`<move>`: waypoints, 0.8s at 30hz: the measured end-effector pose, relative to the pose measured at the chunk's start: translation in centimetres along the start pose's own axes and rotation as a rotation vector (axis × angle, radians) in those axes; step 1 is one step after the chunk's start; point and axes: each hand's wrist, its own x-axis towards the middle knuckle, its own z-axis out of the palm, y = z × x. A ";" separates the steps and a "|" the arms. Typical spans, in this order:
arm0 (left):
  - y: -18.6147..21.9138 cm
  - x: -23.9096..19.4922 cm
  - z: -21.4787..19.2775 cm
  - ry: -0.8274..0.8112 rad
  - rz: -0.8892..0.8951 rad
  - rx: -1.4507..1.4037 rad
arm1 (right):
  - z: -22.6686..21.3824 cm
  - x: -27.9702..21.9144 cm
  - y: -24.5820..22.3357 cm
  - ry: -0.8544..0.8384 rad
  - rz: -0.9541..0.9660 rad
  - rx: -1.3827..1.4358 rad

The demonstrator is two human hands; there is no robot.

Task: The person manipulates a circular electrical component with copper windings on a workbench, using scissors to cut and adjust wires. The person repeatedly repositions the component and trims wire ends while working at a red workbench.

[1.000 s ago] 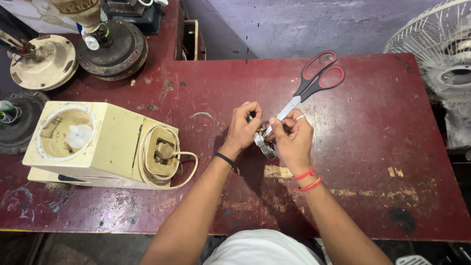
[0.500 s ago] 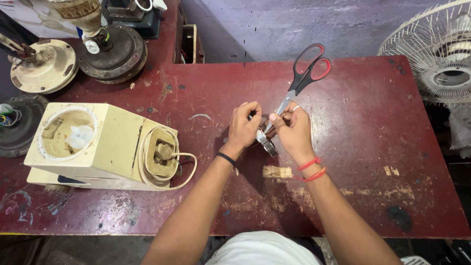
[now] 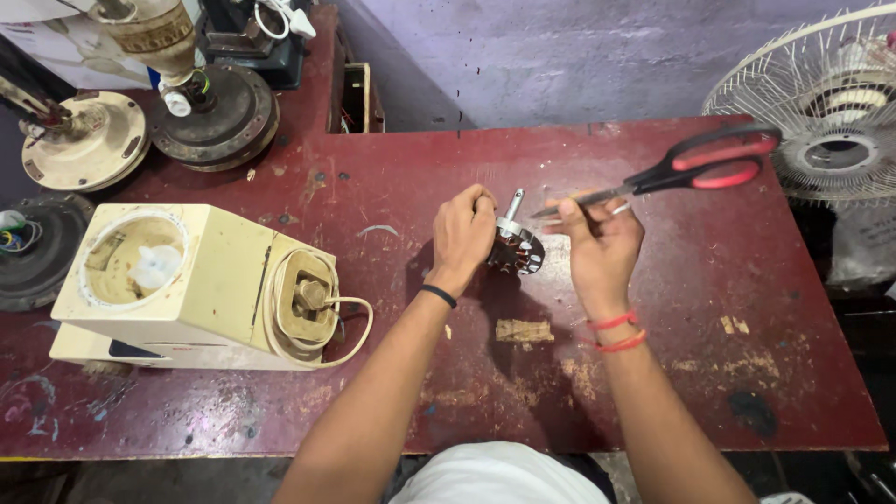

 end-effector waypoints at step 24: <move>-3.0 3.3 1.8 -0.056 -0.307 0.065 | 1.9 0.7 1.6 -0.182 -0.256 -0.336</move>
